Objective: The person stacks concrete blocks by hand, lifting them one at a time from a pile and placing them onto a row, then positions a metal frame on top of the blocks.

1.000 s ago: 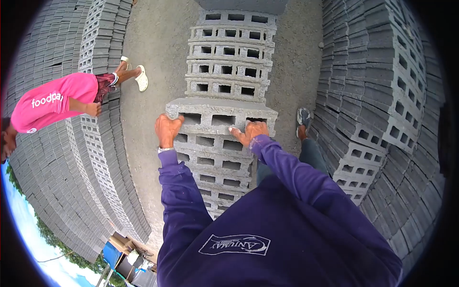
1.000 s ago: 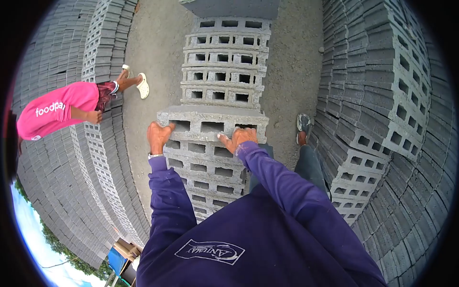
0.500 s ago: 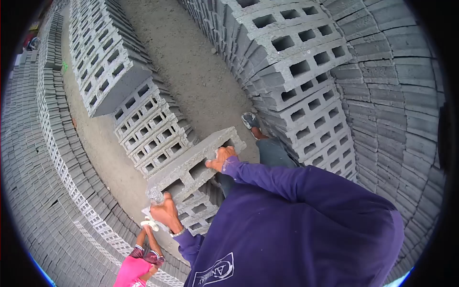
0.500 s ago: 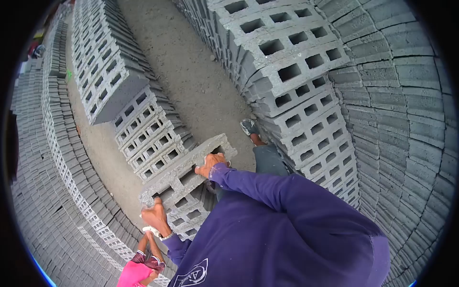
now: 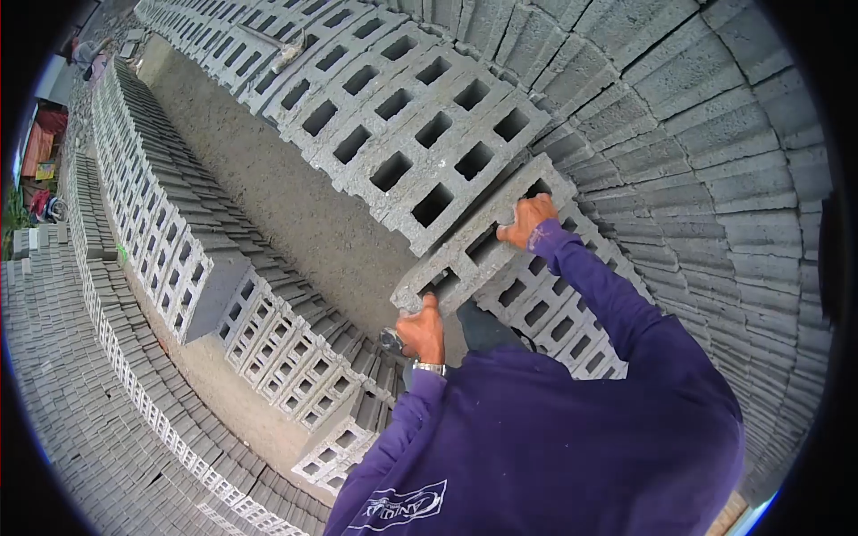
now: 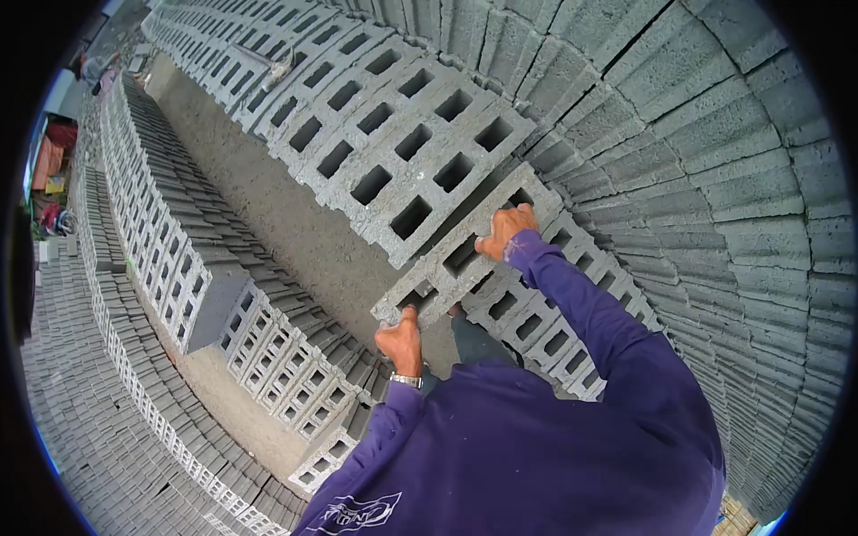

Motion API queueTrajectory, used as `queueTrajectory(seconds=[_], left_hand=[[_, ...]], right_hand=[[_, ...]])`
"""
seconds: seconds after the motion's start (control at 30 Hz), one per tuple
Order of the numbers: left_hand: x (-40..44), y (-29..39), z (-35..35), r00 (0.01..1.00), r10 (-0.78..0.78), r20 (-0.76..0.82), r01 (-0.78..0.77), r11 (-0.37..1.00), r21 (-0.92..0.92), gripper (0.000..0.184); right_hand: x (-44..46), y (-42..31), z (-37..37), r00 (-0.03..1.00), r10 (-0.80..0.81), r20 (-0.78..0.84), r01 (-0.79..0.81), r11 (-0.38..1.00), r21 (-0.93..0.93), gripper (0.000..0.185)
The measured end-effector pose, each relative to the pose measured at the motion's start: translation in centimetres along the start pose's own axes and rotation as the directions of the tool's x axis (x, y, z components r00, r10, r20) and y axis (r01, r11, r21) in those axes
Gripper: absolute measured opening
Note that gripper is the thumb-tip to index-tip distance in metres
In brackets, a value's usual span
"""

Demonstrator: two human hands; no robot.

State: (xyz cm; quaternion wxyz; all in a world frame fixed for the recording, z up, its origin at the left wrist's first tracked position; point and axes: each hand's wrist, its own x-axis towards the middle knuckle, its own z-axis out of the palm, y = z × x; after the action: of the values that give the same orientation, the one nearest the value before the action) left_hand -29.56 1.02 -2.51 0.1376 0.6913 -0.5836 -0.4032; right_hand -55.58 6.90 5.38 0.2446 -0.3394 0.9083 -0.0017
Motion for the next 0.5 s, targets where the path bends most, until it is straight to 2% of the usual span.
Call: queueTrajectory(seconds=[0.03, 0.1, 0.2, 0.33, 0.4, 0.5], left_hand=[[-0.1, 1.3, 1.3, 1.0, 0.01, 0.002, -0.01, 1.0, 0.001, 0.045], [-0.3, 3.9, 3.7, 1.0, 0.023, -0.02, -0.025, 0.991, -0.132, 0.047], [-1.7, 9.0, 3.6, 0.997, -0.045, 0.065, 0.051, 0.994, -0.094, 0.049], [-1.2, 8.5, 5.3, 0.999, -0.03, 0.033, 0.028, 0.998, 0.06, 0.048], [-0.9, 7.7, 5.8, 0.992, -0.079, 0.102, 0.08, 0.997, -0.005, 0.047], [-0.9, 7.4, 6.7, 0.994, -0.089, 0.066, 0.094, 0.992, -0.078, 0.043]], right_hand=[[1.2, 1.3, -0.3, 1.0, 0.004, -0.007, -0.004, 1.0, 0.006, 0.044], [3.8, 3.9, -0.6, 0.999, -0.009, -0.045, 0.009, 1.0, -0.016, 0.045], [6.0, 6.0, -2.0, 0.999, -0.047, -0.021, 0.048, 0.997, 0.063, 0.053], [8.1, 7.4, -1.8, 0.997, -0.072, 0.038, 0.07, 0.996, 0.056, 0.054], [8.0, 7.7, -1.8, 0.997, -0.064, 0.037, 0.061, 0.995, 0.084, 0.054], [8.4, 8.0, -2.0, 0.999, -0.03, 0.011, 0.029, 0.996, 0.078, 0.052]])
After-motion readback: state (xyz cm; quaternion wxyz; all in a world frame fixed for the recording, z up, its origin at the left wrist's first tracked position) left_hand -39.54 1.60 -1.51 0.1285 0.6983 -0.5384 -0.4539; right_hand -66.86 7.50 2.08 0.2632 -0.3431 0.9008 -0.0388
